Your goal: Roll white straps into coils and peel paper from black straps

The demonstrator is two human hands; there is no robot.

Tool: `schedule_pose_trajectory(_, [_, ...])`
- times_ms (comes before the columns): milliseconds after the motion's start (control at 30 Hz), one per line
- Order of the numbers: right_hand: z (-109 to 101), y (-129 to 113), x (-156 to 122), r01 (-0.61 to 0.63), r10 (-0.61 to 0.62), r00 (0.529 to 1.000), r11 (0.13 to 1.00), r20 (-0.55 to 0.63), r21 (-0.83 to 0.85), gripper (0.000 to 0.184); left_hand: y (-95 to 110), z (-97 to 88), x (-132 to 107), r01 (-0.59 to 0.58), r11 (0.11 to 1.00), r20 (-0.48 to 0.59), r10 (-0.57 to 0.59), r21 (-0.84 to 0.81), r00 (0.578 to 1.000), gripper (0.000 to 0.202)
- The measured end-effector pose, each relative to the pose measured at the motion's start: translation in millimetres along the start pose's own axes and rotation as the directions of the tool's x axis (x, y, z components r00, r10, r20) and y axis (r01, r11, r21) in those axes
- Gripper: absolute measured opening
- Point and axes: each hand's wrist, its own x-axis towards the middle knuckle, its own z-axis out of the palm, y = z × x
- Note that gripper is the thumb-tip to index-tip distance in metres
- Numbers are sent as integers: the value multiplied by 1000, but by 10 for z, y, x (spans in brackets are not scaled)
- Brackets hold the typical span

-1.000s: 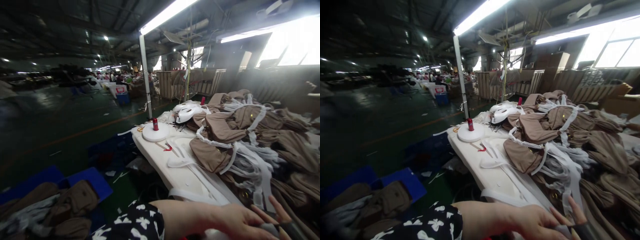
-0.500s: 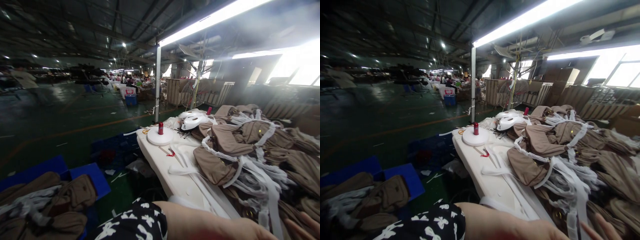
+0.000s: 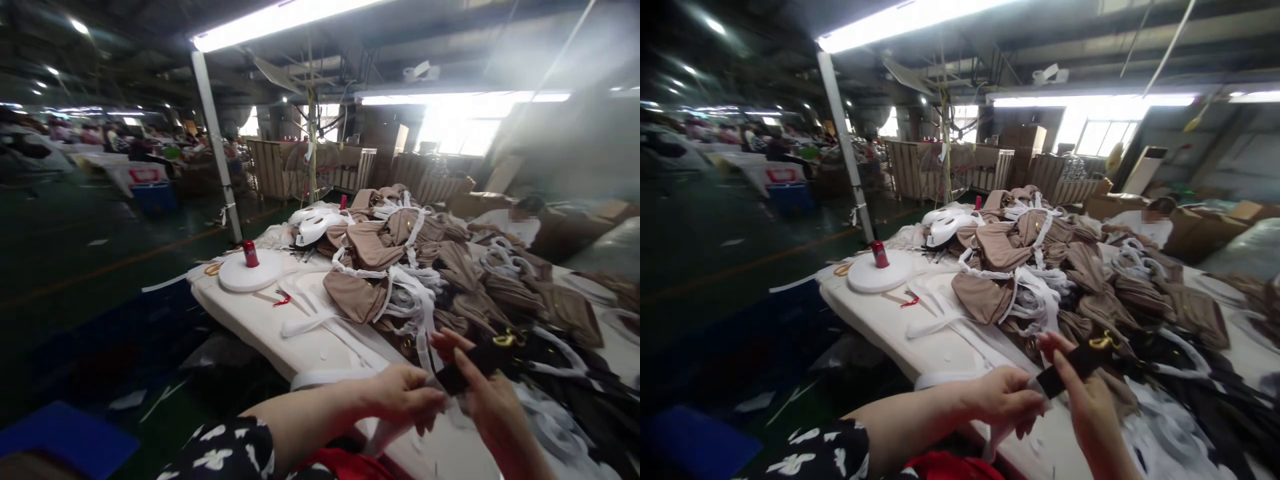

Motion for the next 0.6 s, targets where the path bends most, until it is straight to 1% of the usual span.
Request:
schedule_pose_trajectory(67, [-63, -84, 54, -26, 63, 980, 981, -190, 193, 46, -99, 9, -51, 48, 999, 36, -48, 11, 998, 61])
schedule_pose_trajectory(100, [-99, -124, 73, -32, 88, 970, 971, -225, 239, 45, -127, 13, -63, 60, 998, 44, -61, 20, 997, 62])
schedule_pose_trajectory(133, [-125, -156, 81, -43, 99, 971, 968, -217, 249, 46, -135, 17, -62, 60, 998, 46, -61, 23, 997, 64])
schedule_pose_trajectory(200, [-129, -194, 56, -62, 94, 986, 973, -136, 223, 51, -89, 26, -23, 38, 999, 39, -39, 15, 998, 65])
schedule_pose_trajectory(300, [-12, -199, -63, -125, 121, 992, 976, 33, 178, 53, 71, 38, 85, 4, 1000, 76, -6, 19, 997, 60])
schedule_pose_trajectory(400, [121, -182, -183, -226, 188, 957, 961, 223, 160, 53, 200, 41, 166, -54, 998, 83, 51, 34, 995, 56])
schedule_pose_trajectory(433, [141, -174, -205, -239, 191, 947, 956, 259, 169, 53, 222, 40, 174, -71, 996, 74, 67, 48, 995, 55])
schedule_pose_trajectory(467, [145, -164, -213, -238, 183, 945, 953, 272, 187, 54, 235, 37, 172, -81, 995, 61, 77, 64, 995, 55])
schedule_pose_trajectory(533, [116, -141, -200, -229, 171, 950, 950, 261, 211, 59, 244, 29, 148, -85, 992, 59, 79, 94, 995, 57])
schedule_pose_trajectory(600, [69, -116, -167, -201, 158, 956, 967, 246, 157, 65, 249, 20, 112, -93, 989, 80, 85, 110, 993, 61])
